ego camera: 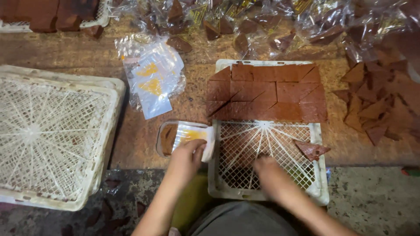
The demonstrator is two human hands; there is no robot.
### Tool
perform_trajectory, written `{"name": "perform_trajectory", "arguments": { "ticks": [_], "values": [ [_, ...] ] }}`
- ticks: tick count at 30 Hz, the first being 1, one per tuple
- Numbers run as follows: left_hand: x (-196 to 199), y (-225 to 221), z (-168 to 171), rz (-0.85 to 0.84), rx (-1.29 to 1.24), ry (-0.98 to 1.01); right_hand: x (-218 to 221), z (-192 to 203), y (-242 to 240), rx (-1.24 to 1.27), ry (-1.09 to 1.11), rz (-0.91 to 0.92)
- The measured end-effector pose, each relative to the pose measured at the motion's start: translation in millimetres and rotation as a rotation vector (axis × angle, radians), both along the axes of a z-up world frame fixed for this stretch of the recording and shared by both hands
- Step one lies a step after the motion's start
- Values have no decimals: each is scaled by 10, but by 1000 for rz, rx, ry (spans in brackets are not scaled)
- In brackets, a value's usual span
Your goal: Packing triangular food pieces from a drying tray into a small plastic container
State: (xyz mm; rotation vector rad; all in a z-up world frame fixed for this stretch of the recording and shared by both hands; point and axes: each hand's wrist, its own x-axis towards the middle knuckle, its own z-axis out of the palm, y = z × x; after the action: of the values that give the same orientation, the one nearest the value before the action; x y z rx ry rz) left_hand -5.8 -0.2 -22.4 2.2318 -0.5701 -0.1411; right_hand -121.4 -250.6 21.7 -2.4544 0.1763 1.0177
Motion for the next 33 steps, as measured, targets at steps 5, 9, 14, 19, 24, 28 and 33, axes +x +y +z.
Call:
{"name": "perform_trajectory", "arguments": {
  "ticks": [5, 9, 14, 19, 24, 28, 33],
  "values": [
    [-96, -113, 89, 118, -71, 140, -30, 57, -444, 164, -335, -408],
    [-214, -493, 295, -130, -208, 33, -105, 166, -189, 483, -794, -433],
    [-250, -683, 566, -208, -260, -96, -48, -27, -44, 384, -870, -128],
    [-166, -569, 679, -174, -145, 69, -125, -14, -128, 612, -1044, -187],
    [-122, -346, 195, -22, -356, -85, -139, -14, -177, 577, -1094, -243],
    [-110, -330, 45, -58, -276, 43, -142, 35, -95, 804, -1101, -225],
    [-275, -500, 592, -212, -220, 4, 32, 117, 33, 542, -880, -61]
  ]
}}
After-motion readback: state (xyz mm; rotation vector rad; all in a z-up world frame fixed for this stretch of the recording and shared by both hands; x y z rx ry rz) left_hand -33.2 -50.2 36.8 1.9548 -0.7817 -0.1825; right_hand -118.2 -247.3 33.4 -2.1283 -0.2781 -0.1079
